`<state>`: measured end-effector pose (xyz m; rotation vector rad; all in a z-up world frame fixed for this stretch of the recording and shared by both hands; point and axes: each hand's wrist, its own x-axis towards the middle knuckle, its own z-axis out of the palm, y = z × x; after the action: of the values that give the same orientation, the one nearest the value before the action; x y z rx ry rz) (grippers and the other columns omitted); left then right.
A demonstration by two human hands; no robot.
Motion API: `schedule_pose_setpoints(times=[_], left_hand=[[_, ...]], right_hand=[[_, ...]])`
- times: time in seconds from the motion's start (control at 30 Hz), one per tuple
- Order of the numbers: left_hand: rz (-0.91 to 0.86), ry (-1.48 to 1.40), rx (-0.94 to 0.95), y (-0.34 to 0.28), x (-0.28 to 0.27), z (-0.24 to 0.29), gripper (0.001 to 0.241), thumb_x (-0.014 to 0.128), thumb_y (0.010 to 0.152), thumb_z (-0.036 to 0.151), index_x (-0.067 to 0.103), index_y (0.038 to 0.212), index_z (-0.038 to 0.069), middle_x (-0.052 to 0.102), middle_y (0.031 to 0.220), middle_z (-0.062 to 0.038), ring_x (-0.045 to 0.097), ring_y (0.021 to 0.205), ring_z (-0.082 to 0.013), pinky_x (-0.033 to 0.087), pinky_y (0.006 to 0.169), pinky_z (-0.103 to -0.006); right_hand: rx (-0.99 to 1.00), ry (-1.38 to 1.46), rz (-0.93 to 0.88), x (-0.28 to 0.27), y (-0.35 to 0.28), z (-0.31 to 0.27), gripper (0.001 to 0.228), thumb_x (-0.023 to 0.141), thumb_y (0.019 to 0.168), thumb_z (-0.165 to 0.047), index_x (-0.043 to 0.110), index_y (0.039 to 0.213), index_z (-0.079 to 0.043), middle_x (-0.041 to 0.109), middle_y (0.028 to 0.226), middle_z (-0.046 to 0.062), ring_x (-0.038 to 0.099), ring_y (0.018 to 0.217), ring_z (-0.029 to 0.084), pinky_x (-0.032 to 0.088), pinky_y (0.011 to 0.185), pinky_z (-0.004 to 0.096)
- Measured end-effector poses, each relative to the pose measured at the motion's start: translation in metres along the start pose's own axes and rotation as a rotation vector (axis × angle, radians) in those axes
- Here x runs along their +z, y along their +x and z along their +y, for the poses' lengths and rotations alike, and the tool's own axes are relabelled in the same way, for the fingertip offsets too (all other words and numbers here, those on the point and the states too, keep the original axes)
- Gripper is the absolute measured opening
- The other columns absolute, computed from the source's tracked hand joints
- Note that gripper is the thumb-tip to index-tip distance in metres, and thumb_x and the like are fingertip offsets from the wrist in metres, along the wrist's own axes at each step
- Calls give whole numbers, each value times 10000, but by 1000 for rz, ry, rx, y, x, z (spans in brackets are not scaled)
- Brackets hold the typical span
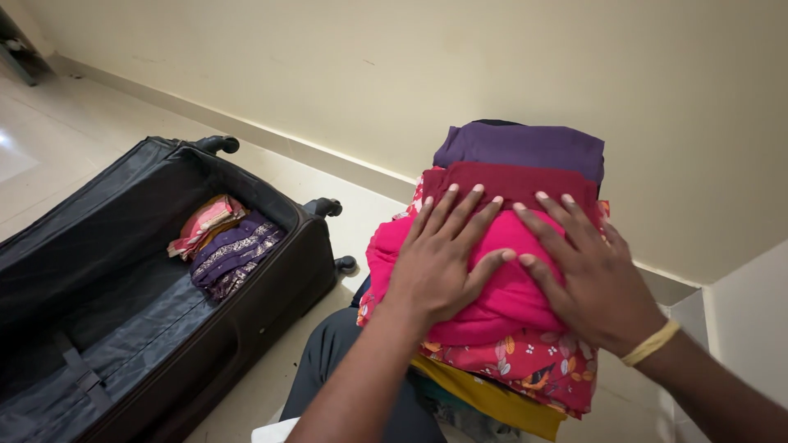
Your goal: The person folds a pink cloth and a patterned cloth on a white bedsheet, then places them into an open suitcase. They handle several folded garments, including purple and yellow items, arranging them inside the suitcase.
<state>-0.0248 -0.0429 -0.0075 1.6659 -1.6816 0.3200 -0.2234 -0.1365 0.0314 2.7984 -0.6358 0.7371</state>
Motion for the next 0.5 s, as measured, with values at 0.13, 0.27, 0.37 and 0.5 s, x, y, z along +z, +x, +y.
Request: schedule_pose_setpoints(times=[0.13,0.27,0.37,0.5], left_hand=[[-49,54,-36,-6,-12,-9,692,455,1000,640,430,1584,270,370,1662,-83,272,1560,-329,191,1259,-497],[-54,118,-28,-4,-28,-14,686,462,1007,640,428,1587,275,343,1671,-87,252,1554,-349,182,1252,-510],[-56,154,-11,-2,-48,-16,684,407,1022,649,410,1596,277,327,1694,-80,248,1577,-331,180,1276,-500],[-153,220,-60,-3,-73,-33,756,242,999,704,357,1598,258,265,1688,-85,196,1566,-310,124,1260,-489]], right_hand=[[93,-41,-62,-5,0,2,692,468,941,-505,402,1564,-211,404,1584,167,368,1422,428,300,1094,632],[111,-127,-69,-12,10,0,687,435,950,-546,412,1557,-225,439,1561,163,383,1430,406,288,1106,638],[83,-179,-62,-16,27,-2,657,402,970,-565,438,1534,-230,491,1512,174,403,1443,393,263,1127,653],[19,-117,-136,-19,57,-11,656,320,1006,-598,456,1522,-217,518,1497,162,404,1428,387,207,1161,655]])
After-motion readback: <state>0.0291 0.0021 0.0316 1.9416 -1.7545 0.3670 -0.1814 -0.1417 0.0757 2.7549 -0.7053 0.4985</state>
